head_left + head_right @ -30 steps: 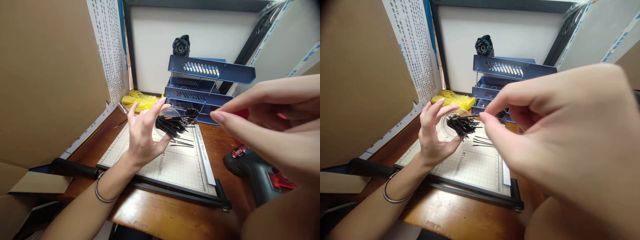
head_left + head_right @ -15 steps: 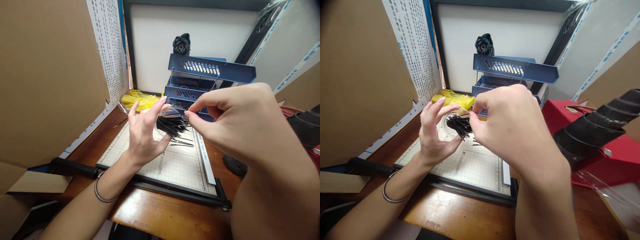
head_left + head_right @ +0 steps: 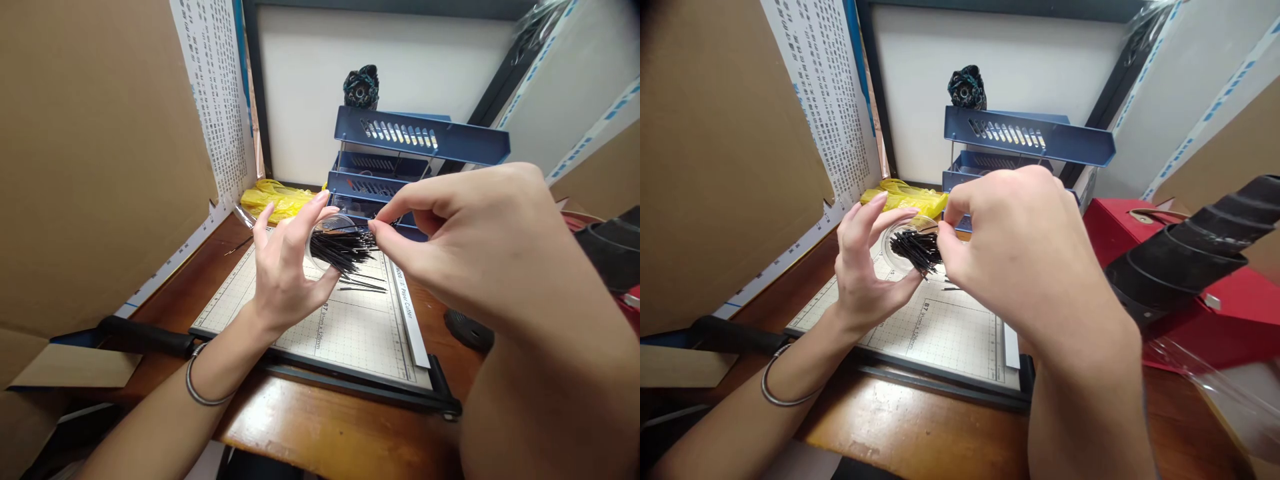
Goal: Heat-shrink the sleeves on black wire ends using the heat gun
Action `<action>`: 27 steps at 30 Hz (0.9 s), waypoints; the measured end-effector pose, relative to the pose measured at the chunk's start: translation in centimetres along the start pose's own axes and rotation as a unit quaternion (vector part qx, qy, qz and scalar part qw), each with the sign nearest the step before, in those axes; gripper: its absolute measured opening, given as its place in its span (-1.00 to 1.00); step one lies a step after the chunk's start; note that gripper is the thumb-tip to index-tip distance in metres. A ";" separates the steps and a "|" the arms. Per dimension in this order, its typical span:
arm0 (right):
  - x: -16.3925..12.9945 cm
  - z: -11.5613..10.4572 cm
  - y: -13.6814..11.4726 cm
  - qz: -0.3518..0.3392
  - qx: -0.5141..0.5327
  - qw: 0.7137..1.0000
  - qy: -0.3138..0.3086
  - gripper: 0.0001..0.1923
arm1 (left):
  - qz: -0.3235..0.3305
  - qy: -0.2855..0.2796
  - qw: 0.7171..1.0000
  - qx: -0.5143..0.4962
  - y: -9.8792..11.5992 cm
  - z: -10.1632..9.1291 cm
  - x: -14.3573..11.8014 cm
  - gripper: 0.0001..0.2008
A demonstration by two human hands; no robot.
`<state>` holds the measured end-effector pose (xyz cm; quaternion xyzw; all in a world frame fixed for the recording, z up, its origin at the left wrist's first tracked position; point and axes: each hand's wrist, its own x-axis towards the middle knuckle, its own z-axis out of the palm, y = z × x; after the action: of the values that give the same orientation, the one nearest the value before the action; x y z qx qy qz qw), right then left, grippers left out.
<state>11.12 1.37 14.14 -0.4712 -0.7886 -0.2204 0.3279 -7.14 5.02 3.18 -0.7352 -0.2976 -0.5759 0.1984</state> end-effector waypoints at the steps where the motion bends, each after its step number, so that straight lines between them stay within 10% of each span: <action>1: 0.0 0.0 0.0 0.000 0.000 1.000 -0.001 -0.85 | 0.000 -0.001 1.000 0.000 0.0 0.0 0.0 -0.22; 27: 0.2 0.1 -0.3 0.001 0.007 1.000 -0.029 -0.83 | 0.007 -0.008 1.000 0.016 0.0 -0.1 0.0 -0.19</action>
<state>10.77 1.39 14.20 -0.4761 -0.7988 -0.2004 0.3083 -7.18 4.92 3.16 -0.7382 -0.3034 -0.5639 0.2121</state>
